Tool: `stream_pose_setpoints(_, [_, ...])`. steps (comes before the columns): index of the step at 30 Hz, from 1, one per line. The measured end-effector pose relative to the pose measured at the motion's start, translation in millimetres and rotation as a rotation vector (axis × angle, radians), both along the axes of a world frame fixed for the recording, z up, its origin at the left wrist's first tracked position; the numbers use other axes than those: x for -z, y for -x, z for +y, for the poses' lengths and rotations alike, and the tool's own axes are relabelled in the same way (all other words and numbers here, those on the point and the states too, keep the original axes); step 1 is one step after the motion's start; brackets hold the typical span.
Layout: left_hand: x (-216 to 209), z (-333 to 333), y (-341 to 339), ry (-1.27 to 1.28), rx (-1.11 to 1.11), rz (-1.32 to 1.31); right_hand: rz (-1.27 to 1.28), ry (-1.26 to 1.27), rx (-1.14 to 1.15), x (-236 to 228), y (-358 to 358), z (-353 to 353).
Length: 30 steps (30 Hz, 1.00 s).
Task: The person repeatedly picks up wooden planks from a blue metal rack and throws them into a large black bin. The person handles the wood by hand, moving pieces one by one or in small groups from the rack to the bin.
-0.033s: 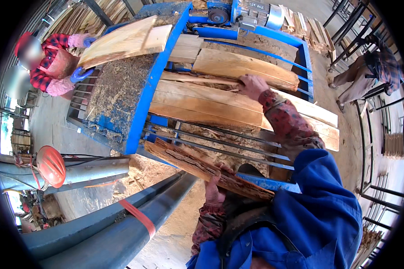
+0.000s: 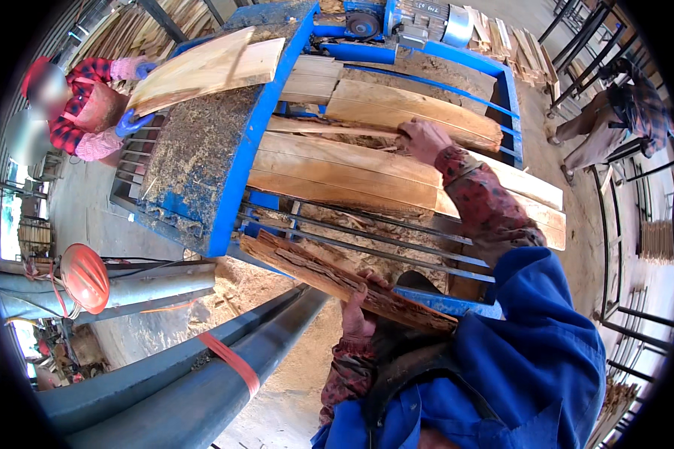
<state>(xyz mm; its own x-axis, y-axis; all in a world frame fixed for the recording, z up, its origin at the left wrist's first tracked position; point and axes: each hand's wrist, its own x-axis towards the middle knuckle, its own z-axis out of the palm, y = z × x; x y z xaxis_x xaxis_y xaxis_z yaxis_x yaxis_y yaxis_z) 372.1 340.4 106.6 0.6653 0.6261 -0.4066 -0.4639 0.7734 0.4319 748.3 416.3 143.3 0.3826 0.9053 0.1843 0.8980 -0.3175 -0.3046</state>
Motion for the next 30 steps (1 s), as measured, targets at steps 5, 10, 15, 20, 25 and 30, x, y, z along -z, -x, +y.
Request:
stream_pose_setpoints(5, [14.5,1.1,-6.3,-0.023,-0.005,-0.016,0.068,-0.102,0.025,-48.3,1.9,-95.2])
stream_pose_setpoints(10, [14.6,6.1,-19.3,-0.029,0.048,-0.044,0.468,-0.188,0.094,-46.0,80.9,-196.4])
stream_pose_setpoints(15, [-11.1,4.2,-47.1,0.047,-0.037,0.027,0.564,-0.219,0.056,-31.5,167.6,-244.9])
stream_pose_setpoints(20, [-5.8,3.6,-51.4,0.027,-0.016,0.017,0.443,-0.049,-0.029,-27.4,188.1,-257.9])
stream_pose_setpoints(25, [4.9,12.5,-42.6,0.061,-0.033,0.059,0.619,-0.14,-0.194,-25.6,150.5,-253.1])
stream_pose_setpoints(30, [-2.4,13.2,-37.0,0.062,-0.11,0.155,0.326,-0.349,0.476,-1.5,-16.3,-269.7])
